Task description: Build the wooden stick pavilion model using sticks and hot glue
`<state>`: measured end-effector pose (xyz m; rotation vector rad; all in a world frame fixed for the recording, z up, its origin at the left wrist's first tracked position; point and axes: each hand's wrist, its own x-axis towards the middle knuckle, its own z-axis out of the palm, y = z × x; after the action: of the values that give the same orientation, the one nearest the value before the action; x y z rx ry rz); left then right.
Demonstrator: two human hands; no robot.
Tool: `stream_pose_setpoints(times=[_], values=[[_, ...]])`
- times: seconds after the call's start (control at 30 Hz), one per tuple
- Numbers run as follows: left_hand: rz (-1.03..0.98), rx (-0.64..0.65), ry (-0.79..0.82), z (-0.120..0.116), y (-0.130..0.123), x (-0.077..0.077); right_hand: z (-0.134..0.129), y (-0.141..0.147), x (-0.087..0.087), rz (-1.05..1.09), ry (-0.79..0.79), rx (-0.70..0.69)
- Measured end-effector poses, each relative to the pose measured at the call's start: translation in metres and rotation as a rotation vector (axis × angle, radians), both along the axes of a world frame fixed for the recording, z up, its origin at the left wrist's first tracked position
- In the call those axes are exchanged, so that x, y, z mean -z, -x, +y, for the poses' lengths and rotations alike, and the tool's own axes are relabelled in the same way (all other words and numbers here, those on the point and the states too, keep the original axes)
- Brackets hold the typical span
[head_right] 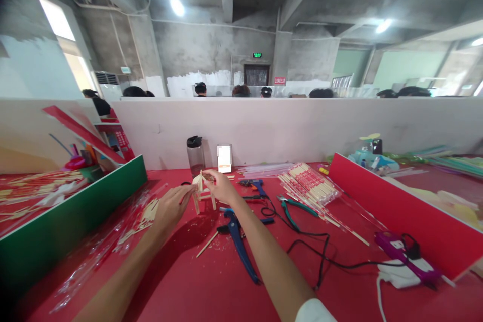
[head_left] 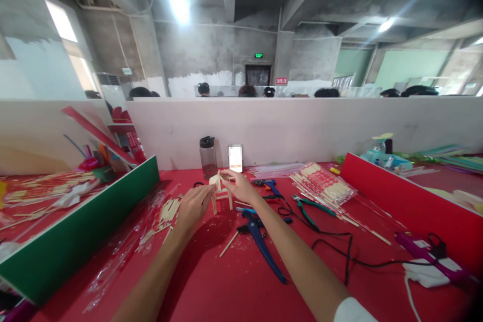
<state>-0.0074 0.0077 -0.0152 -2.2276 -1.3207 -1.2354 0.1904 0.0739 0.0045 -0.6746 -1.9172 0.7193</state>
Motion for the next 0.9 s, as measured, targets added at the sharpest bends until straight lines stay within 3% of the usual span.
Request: stream_pose_setpoints(times=[0.13,0.23,0.43,0.73,0.9], values=[[-0.292,-0.058,0.105,-0.007,-0.006,-0.013,0.001,0.0,0.002,0.004,-0.007,-0.004],[-0.504,-0.004,0.159,-0.005,-0.005,-0.019,0.002,0.001,0.004,0.013,-0.02,-0.002],[-0.77,0.098,0.295,0.012,0.004,-0.012,0.004,-0.002,0.001,0.018,-0.032,-0.004],[-0.789,0.115,0.402,0.01,-0.004,-0.016,0.008,-0.012,-0.004,0.019,-0.007,-0.019],[-0.74,0.046,0.388,0.011,-0.002,-0.015,0.011,-0.036,-0.02,-0.014,-0.03,-0.003]])
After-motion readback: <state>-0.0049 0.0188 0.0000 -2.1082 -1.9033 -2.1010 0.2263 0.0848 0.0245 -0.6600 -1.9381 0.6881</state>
